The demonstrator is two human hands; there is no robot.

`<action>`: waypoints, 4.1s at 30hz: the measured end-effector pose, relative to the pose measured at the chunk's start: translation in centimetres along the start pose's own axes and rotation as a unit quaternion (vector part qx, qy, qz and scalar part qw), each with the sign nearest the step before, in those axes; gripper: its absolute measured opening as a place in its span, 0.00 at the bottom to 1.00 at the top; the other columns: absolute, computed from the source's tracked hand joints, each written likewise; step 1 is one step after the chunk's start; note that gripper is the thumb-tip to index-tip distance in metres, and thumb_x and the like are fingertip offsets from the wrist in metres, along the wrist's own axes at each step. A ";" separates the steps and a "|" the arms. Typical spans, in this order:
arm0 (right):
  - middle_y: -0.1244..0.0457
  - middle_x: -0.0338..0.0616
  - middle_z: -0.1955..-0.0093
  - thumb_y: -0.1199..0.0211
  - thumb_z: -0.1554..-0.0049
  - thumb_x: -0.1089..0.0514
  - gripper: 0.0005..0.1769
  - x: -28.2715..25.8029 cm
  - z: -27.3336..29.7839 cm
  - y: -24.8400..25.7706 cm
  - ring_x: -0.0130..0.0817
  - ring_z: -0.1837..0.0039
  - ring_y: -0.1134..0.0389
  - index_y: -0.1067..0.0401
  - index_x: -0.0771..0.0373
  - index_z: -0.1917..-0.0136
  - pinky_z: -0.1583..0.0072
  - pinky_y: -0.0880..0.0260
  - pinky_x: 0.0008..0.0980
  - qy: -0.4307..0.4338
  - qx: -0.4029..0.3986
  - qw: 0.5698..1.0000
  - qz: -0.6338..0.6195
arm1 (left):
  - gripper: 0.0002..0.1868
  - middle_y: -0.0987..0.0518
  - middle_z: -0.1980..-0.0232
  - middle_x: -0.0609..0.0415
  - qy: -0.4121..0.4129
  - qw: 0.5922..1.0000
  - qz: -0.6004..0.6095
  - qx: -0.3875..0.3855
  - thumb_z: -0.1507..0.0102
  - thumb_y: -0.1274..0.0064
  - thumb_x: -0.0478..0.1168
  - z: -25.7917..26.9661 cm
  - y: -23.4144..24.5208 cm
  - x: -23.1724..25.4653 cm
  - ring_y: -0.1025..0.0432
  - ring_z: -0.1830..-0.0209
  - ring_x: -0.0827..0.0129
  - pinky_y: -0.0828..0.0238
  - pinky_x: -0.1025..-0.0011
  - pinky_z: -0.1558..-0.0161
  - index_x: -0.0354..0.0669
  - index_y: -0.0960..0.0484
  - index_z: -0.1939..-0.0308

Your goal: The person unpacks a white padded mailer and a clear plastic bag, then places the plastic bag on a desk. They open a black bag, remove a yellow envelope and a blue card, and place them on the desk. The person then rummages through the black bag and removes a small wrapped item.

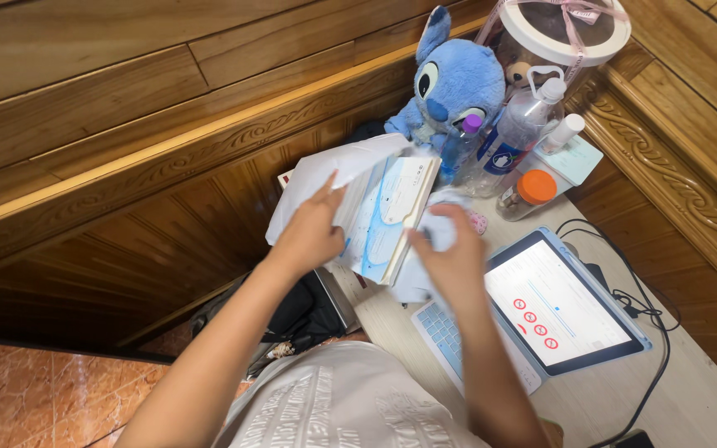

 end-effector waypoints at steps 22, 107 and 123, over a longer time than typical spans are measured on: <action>0.30 0.49 0.57 0.39 0.57 0.68 0.22 -5.8 4.5 -5.2 0.51 0.54 0.30 0.21 0.56 0.49 0.52 0.32 0.49 0.233 -0.320 0.894 0.209 | 0.31 0.29 0.36 0.26 -0.034 0.996 0.023 -0.076 0.53 0.52 0.26 2.4 -0.9 0.5 0.27 0.45 0.36 0.31 0.55 0.40 0.30 0.24 0.43; 0.50 0.69 0.24 0.20 0.77 0.29 0.76 -25.7 21.5 -30.9 0.67 0.25 0.50 0.45 0.67 0.25 0.31 0.52 0.66 0.644 -0.488 0.578 -0.114 | 0.42 0.15 0.44 0.50 0.287 0.794 0.461 0.272 0.53 0.67 0.19 39.4 18.2 -11.2 0.24 0.48 0.75 0.29 0.79 0.50 0.43 0.30 0.34; 0.30 0.44 0.63 0.28 0.56 0.60 0.11 -39.1 44.5 -47.4 0.47 0.57 0.29 0.21 0.56 0.57 0.53 0.32 0.44 0.630 -0.619 0.426 -0.195 | 0.30 0.22 0.36 0.53 0.308 0.580 0.240 0.715 0.43 0.56 0.25 66.4 29.4 -8.4 0.29 0.57 0.75 0.29 0.75 0.58 0.43 0.31 0.35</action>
Point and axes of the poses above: each hand's wrist, its own z-axis away from the middle knuckle, its own y-axis out of the back of the hand, x = y × z, the point moved 8 cm from there along -z, towards the middle knuckle
